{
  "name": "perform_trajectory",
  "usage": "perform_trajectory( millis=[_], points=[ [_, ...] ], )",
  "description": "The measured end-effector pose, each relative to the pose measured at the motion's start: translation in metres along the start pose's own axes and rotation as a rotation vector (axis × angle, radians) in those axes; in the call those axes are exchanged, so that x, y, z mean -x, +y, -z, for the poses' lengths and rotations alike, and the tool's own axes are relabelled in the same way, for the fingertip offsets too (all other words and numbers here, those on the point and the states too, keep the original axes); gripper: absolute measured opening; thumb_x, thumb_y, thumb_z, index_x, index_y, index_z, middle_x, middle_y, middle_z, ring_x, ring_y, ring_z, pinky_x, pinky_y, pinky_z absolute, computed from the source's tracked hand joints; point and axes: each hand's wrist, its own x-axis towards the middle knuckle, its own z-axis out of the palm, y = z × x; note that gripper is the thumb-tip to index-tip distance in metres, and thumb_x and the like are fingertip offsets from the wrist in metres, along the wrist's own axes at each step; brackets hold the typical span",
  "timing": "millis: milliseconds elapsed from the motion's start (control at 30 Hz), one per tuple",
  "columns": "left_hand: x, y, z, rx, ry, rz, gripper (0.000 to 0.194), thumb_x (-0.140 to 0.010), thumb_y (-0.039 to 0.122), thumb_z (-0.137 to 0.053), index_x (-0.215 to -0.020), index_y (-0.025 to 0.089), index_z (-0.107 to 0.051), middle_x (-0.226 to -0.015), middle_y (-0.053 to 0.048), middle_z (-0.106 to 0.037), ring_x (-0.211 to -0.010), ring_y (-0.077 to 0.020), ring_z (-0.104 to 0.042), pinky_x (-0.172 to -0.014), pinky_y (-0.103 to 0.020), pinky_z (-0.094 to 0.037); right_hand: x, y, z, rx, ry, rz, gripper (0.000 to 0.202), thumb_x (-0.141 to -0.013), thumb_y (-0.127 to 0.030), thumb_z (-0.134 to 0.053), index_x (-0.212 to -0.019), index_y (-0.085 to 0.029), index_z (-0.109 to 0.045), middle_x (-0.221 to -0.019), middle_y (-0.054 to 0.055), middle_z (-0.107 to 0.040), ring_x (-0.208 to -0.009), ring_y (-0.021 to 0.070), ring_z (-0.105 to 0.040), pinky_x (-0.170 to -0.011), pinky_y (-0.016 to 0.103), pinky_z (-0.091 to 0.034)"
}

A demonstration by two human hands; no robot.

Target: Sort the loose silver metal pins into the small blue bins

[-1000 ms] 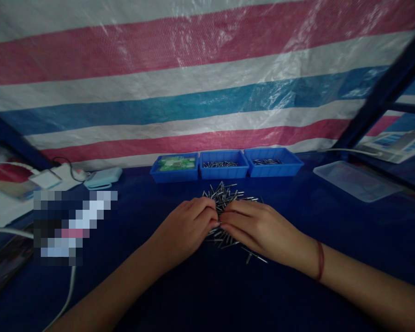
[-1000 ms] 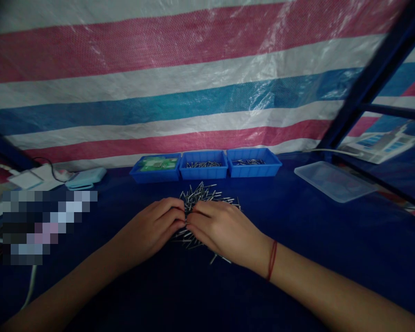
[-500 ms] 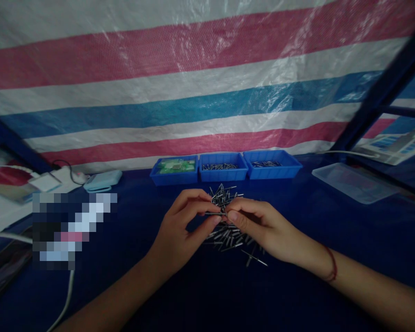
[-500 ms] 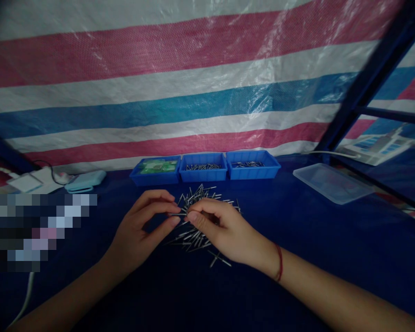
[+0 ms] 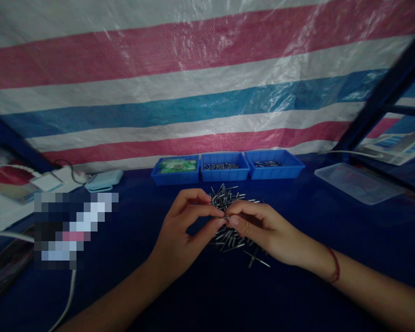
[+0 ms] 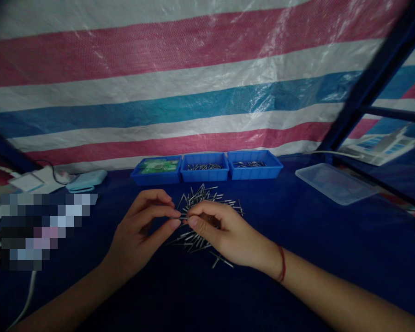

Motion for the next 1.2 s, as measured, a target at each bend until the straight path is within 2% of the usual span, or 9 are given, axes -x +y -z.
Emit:
perform_trajectory(
  millis=[400,600,767,1000,1100,1133,1200],
  points=[
    [-0.001,-0.002,0.000,-0.057,0.007,-0.011,0.014,-0.082,0.014,-0.061,-0.090,0.025,-0.063,-0.099,-0.001,-0.049,-0.089,-0.0138,-0.055,-0.080,-0.031,-0.051,-0.001,-0.001,0.005,-0.065,0.146,0.046,0.010,-0.083,-0.028,-0.059,-0.085,-0.019,-0.061,-0.072,-0.001,-0.054,-0.063,0.0102,-0.047,-0.053,0.024,-0.038],
    [0.000,-0.002,0.000,-0.080,0.017,-0.013,0.011,-0.082,0.016,-0.061,-0.089,0.025,-0.063,-0.098,-0.001,-0.050,-0.089,-0.0150,-0.055,-0.079,-0.033,-0.051,0.000,0.000,0.004,-0.044,0.212,0.187,0.008,-0.080,-0.025,-0.063,-0.087,-0.020,-0.063,-0.078,0.000,-0.057,-0.065,0.0102,-0.050,-0.056,0.026,-0.041],
    [-0.001,-0.005,-0.001,-0.082,0.007,-0.042,0.011,-0.082,0.015,-0.061,-0.089,0.025,-0.062,-0.099,-0.001,-0.049,-0.090,-0.0148,-0.055,-0.079,-0.032,-0.051,0.002,-0.003,0.002,-0.027,0.216,0.269,0.007,-0.077,-0.021,-0.067,-0.083,-0.021,-0.063,-0.080,0.000,-0.057,-0.067,0.0101,-0.052,-0.056,0.026,-0.043],
    [0.001,-0.008,-0.001,-0.109,-0.099,-0.117,0.015,-0.087,0.014,-0.053,-0.096,0.024,-0.060,-0.102,-0.002,-0.047,-0.091,-0.0134,-0.054,-0.079,-0.027,-0.049,0.006,-0.009,0.003,0.271,0.232,0.401,0.006,-0.079,-0.018,-0.061,-0.079,-0.019,-0.056,-0.074,0.000,-0.055,-0.063,0.0099,-0.051,-0.056,0.026,-0.044],
    [0.001,-0.008,0.000,-0.136,-0.091,-0.075,0.016,-0.088,0.016,-0.051,-0.101,0.025,-0.057,-0.104,-0.003,-0.048,-0.091,-0.0145,-0.055,-0.078,-0.028,-0.050,0.004,-0.012,0.011,0.361,0.247,0.413,0.005,-0.080,-0.018,-0.058,-0.077,-0.018,-0.056,-0.072,0.000,-0.055,-0.064,0.0107,-0.053,-0.058,0.026,-0.044],
    [0.001,-0.008,0.000,-0.129,-0.087,-0.042,0.017,-0.088,0.018,-0.050,-0.104,0.025,-0.054,-0.103,-0.003,-0.049,-0.088,-0.0146,-0.055,-0.076,-0.029,-0.050,0.002,-0.013,0.017,0.386,0.283,0.404,0.005,-0.081,-0.019,-0.058,-0.076,-0.019,-0.056,-0.073,0.001,-0.056,-0.066,0.0113,-0.054,-0.060,0.027,-0.045],
    [0.001,-0.010,-0.001,-0.101,-0.094,0.036,0.023,-0.088,0.021,-0.050,-0.111,0.024,-0.048,-0.099,-0.003,-0.053,-0.082,-0.0142,-0.056,-0.072,-0.029,-0.050,-0.004,-0.011,0.034,0.444,0.449,0.362,0.007,-0.081,-0.022,-0.058,-0.075,-0.019,-0.057,-0.074,0.001,-0.059,-0.069,0.0128,-0.056,-0.065,0.029,-0.045]
  ],
)
